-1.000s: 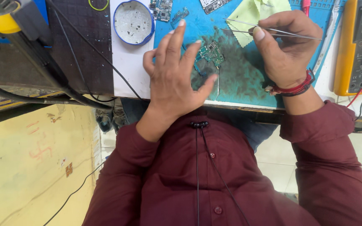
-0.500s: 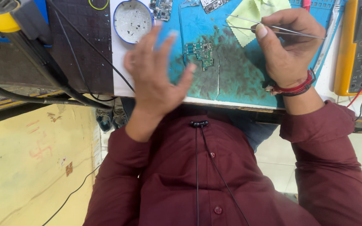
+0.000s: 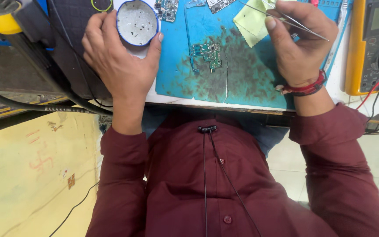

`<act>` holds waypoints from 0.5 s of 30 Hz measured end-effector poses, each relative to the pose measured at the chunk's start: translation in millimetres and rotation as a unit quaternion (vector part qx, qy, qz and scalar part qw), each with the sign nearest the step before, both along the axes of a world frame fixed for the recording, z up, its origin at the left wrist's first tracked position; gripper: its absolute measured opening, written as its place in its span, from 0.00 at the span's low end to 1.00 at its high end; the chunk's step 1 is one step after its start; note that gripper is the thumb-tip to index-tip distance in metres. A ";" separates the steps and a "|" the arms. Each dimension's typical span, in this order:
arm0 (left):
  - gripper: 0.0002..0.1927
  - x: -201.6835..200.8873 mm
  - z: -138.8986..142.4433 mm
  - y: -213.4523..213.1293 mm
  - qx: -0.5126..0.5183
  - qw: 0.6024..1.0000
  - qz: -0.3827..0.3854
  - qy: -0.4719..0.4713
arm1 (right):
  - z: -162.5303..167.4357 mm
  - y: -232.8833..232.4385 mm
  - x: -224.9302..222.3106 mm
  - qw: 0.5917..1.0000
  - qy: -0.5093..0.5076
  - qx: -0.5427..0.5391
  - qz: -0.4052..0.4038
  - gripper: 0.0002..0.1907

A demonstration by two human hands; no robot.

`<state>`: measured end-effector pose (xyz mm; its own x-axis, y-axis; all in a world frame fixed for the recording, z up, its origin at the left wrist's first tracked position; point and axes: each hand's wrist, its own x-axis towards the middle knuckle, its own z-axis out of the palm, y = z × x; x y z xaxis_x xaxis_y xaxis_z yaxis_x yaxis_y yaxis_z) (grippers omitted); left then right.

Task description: The person uses a hot air gun and tweezers to remove a small component from a circuit board, then uses a soldering iron and solder to reattach it. They apply flux from a yellow bottle to the soldered area.

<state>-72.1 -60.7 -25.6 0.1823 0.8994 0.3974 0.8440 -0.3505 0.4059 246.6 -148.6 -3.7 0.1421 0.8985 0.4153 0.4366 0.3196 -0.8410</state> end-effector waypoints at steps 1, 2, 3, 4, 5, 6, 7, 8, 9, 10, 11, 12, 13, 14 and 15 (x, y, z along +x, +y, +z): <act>0.41 0.9 -1.3 -1.3 0.006 1.000 0.000 -0.002 | 3.0 -2.1 -1.2 1.000 0.005 -0.006 -0.025 0.09; 0.40 0.0 -1.9 -2.9 0.013 1.000 -0.006 -0.007 | 6.6 -4.6 -2.9 0.999 0.011 -0.012 -0.049 0.09; 0.40 -0.2 -2.4 -4.7 0.020 1.000 -0.013 -0.011 | 9.7 -9.0 -6.4 0.994 0.041 -0.037 -0.093 0.09; 0.40 0.1 -2.5 -9.4 0.027 0.999 -0.027 -0.020 | 12.3 -15.0 -12.0 0.986 0.073 -0.064 -0.135 0.08; 0.41 2.0 -2.4 -15.0 0.026 0.998 -0.044 -0.031 | 14.2 -22.7 -19.2 0.990 0.048 -0.043 -0.124 0.08; 0.41 4.0 -2.0 -20.7 0.025 0.997 -0.060 -0.041 | 14.7 -29.5 -27.4 0.993 0.024 -0.024 -0.113 0.08; 0.41 7.1 -1.4 -27.5 0.015 0.995 -0.078 -0.053 | 14.5 -37.8 -36.6 0.993 0.011 -0.019 -0.112 0.09; 0.42 10.0 -0.6 -34.2 0.005 0.993 -0.097 -0.066 | 14.1 -46.2 -45.2 0.994 -0.002 -0.014 -0.111 0.09; 0.42 13.2 0.6 -41.8 0.009 0.992 -0.109 -0.069 | 11.9 -54.3 -55.3 0.992 -0.004 -0.022 -0.122 0.09; 0.42 15.8 2.1 -49.6 0.012 0.990 -0.122 -0.073 | 9.9 -61.7 -64.2 0.991 -0.007 -0.031 -0.134 0.10; 0.42 17.6 3.3 -55.1 0.014 0.988 -0.135 -0.078 | 7.8 -68.0 -71.5 0.991 0.015 -0.036 -0.130 0.10; 0.42 19.3 3.6 -57.5 0.016 0.986 -0.140 -0.084 | 5.0 -72.5 -78.9 0.990 0.036 -0.041 -0.128 0.10; 0.42 21.5 3.5 -59.7 0.018 0.985 -0.144 -0.090 | 2.7 -75.8 -84.1 0.989 0.058 -0.045 -0.125 0.10; 0.42 22.4 3.4 -61.0 0.020 0.984 -0.148 -0.096 | 0.9 -77.1 -87.3 0.990 0.062 -0.049 -0.118 0.10; 0.42 22.7 2.9 -60.9 0.026 0.983 -0.152 -0.099 | -0.7 -77.4 -89.6 0.990 0.066 -0.052 -0.109 0.10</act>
